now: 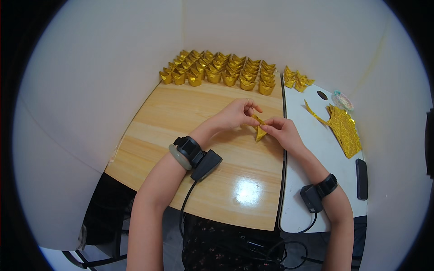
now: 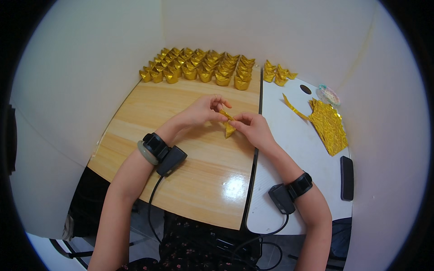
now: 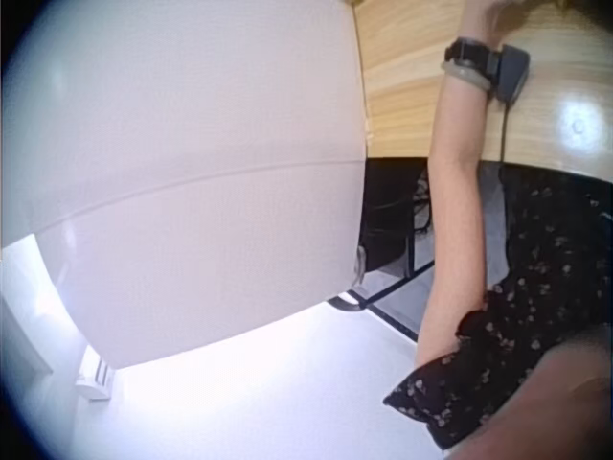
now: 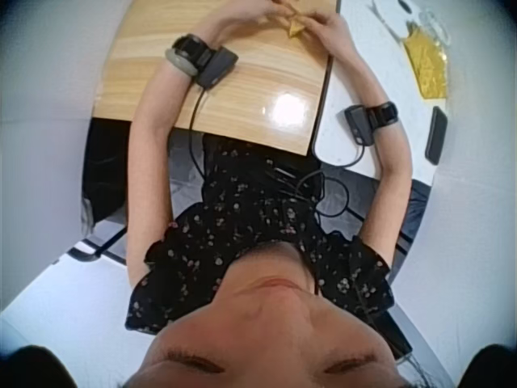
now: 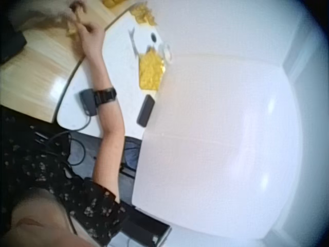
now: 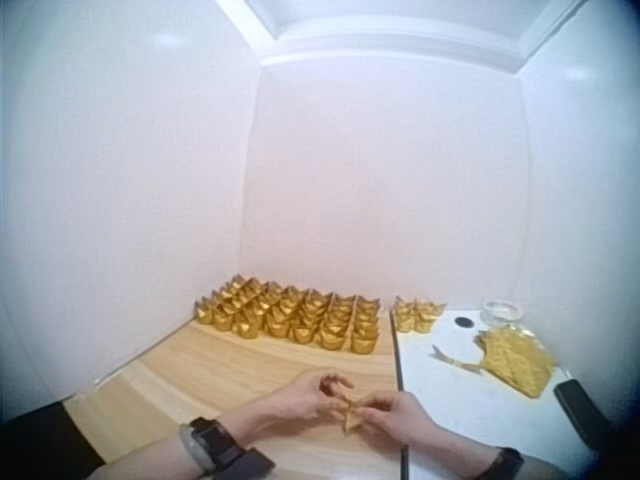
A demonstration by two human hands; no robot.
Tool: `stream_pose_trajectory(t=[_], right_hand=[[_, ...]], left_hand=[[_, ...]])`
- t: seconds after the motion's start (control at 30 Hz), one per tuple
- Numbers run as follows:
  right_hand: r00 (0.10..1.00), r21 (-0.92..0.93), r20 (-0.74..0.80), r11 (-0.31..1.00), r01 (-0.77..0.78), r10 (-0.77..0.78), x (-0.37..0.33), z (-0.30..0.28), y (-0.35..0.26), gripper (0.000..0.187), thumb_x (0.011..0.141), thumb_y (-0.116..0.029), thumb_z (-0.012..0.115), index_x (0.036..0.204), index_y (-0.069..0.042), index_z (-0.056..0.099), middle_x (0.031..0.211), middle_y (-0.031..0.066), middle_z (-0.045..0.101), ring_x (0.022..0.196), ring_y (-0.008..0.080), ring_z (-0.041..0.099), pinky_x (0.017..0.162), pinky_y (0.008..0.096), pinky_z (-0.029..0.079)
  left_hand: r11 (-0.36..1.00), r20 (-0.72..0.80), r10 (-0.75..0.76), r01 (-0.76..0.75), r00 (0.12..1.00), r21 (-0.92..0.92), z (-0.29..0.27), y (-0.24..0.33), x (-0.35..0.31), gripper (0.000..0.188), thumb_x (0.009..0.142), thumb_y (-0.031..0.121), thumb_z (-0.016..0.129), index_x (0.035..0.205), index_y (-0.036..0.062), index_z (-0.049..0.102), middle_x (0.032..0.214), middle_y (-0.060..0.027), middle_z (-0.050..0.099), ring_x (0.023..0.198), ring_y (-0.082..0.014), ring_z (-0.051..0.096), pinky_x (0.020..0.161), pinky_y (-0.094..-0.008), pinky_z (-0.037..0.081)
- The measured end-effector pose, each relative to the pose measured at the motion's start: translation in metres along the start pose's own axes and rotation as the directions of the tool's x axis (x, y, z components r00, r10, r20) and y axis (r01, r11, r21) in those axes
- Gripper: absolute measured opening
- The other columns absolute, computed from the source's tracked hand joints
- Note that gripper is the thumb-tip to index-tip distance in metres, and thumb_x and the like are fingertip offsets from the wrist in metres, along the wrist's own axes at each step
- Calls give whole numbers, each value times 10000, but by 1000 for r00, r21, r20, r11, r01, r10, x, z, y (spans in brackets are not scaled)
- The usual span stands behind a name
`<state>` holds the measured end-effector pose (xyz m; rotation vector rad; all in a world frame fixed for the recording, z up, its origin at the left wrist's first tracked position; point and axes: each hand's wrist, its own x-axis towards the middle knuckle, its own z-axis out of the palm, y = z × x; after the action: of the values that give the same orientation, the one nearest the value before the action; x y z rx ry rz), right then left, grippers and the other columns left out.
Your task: Folding sheets of gold foil paper into traditional ingot shapes and placing them on a stack.
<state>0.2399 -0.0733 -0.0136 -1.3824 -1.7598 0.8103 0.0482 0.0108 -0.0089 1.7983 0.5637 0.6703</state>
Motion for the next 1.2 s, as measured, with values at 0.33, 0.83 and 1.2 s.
stream_pose_trajectory(t=[0.33, 0.83, 1.2], right_hand=[[977, -47, -171, 991, 122, -128, -1, 3, -4, 147, 894, -135, 569, 934, 5, 556, 758, 92, 664, 699, 131, 646, 593, 253, 488], [907, 59, -339, 956, 286, -251, -1, 6, -17, 335, 846, -94, 620, 1160, -19, 531, 939, 97, 640, 807, 173, 647, 676, 247, 525], [872, -268, -225, 888, 373, -434, -4, -3, -8, 271, 774, -18, 666, 1043, -24, 631, 975, 106, 651, 850, 190, 645, 713, 272, 525]], left_hand=[[1000, -114, -5, 6, 993, 10, 12, 13, 1, 152, 820, 151, 666, 876, 10, 665, 760, 5, 623, 683, -46, 534, 604, -194, 423], [920, -242, -180, 76, 954, -385, 11, 7, 1, 192, 843, 98, 631, 970, -46, 638, 878, -86, 652, 757, -125, 627, 693, -245, 521], [948, -75, -205, 179, 976, -262, 15, 10, 0, 262, 804, 96, 662, 1042, -8, 625, 932, -60, 647, 811, -105, 600, 712, -233, 481]])
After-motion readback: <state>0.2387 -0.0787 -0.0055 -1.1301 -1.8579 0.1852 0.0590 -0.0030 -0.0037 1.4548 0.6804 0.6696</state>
